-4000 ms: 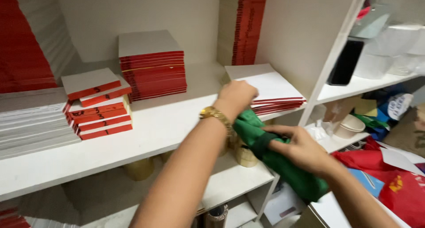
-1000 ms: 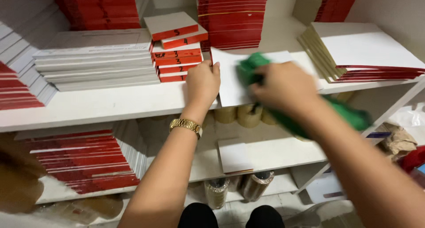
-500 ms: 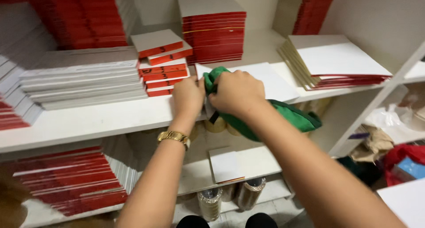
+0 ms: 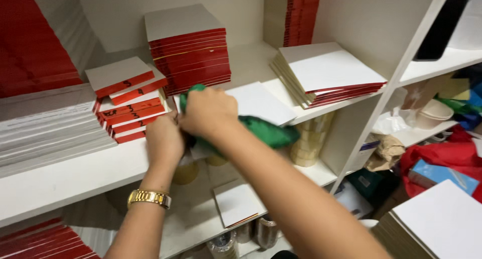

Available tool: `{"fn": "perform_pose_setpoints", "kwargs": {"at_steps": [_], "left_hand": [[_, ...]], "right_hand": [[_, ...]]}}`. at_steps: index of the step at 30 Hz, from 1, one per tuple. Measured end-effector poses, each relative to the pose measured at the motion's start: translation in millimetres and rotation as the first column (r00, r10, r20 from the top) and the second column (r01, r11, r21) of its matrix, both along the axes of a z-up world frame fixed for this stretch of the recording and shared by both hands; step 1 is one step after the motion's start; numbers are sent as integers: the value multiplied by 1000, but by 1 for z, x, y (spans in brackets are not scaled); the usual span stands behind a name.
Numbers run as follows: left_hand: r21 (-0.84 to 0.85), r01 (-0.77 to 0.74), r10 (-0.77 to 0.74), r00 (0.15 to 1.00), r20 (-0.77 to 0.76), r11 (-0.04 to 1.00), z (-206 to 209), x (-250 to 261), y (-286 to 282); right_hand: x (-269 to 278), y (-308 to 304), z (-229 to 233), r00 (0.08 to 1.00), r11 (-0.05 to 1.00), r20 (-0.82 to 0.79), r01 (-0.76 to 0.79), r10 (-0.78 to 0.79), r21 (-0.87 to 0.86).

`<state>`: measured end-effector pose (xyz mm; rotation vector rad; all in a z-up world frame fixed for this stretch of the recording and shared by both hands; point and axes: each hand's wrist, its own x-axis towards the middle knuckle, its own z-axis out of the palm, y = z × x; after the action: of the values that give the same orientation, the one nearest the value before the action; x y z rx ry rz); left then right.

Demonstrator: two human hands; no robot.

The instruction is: The person wipes down the covers of several notebooks with a green cloth while they are stacked on a white shelf.

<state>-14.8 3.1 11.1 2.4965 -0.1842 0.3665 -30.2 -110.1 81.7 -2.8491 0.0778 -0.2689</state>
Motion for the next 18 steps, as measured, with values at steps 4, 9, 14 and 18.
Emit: {"fn": "perform_pose_setpoints", "kwargs": {"at_steps": [4, 9, 14, 18], "left_hand": [[-76, -61, 66, 996, 61, 995, -17, 27, -5], [-175, -51, 62, 996, 61, 983, -19, 27, -7], [-143, -59, 68, 996, 61, 988, -15, 33, -9], [-122, -74, 72, 997, -16, 990, -9, 18, -5]], "right_hand": [[33, -49, -13, 997, 998, 55, 61, -60, -12], [38, -91, -10, 963, 956, 78, 266, -258, -123], [35, -32, -12, 989, 983, 79, 133, -124, -127], [21, -6, -9, 999, 1000, 46, -2, 3, -13]]}}
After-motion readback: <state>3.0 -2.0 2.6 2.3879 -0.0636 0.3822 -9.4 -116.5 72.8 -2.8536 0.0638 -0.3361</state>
